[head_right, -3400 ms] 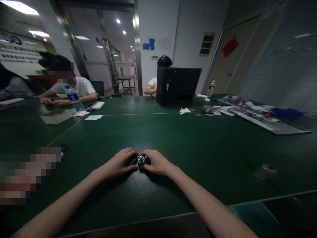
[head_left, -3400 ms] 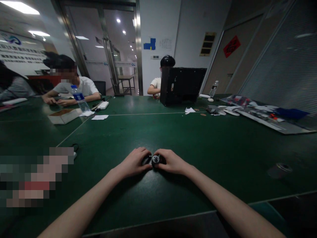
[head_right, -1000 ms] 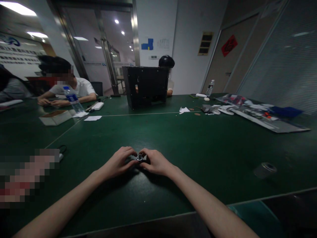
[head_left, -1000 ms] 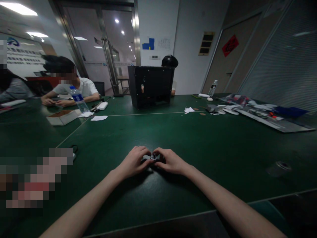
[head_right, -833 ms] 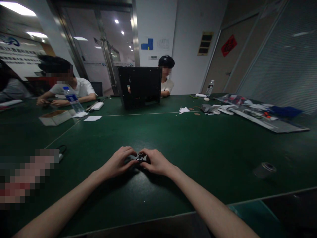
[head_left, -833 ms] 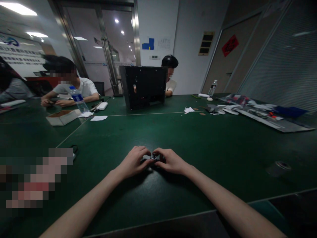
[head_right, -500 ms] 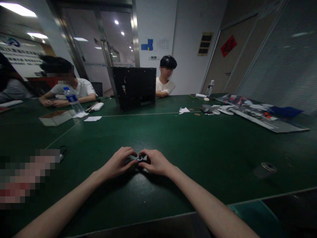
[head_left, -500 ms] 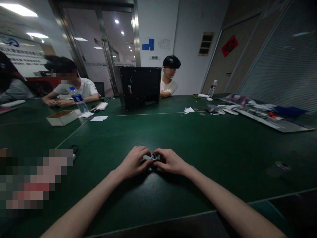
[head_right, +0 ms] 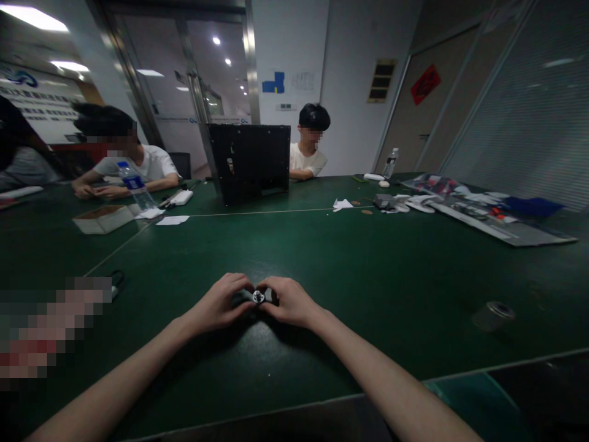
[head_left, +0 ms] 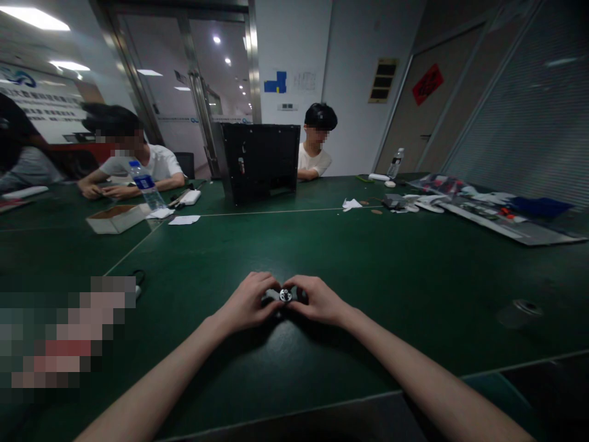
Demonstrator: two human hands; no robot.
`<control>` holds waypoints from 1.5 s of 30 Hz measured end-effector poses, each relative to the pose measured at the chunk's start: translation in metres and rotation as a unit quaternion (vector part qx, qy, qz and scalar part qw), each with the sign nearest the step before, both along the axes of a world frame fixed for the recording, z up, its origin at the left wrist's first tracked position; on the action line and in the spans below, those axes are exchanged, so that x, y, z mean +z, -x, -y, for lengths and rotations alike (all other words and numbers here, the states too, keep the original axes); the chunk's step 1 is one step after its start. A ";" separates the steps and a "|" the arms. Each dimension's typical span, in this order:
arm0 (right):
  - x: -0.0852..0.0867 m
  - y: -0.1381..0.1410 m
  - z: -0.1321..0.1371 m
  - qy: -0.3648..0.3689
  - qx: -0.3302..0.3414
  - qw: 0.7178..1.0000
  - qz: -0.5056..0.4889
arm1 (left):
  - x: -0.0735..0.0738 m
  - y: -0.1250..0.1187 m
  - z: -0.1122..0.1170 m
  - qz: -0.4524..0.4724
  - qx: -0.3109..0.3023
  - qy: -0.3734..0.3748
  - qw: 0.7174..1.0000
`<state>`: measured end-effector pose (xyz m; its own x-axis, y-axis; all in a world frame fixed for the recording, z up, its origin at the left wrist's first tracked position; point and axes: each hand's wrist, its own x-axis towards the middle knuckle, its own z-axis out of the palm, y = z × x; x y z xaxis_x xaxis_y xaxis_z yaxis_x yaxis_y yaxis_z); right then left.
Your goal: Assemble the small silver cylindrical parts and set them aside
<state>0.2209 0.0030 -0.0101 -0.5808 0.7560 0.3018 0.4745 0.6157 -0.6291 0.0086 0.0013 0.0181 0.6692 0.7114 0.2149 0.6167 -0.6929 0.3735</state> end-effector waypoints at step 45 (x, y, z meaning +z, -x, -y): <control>-0.006 0.003 -0.001 0.031 -0.014 0.999 0.023 | -0.007 0.000 -0.003 0.015 -0.002 -0.018 1.000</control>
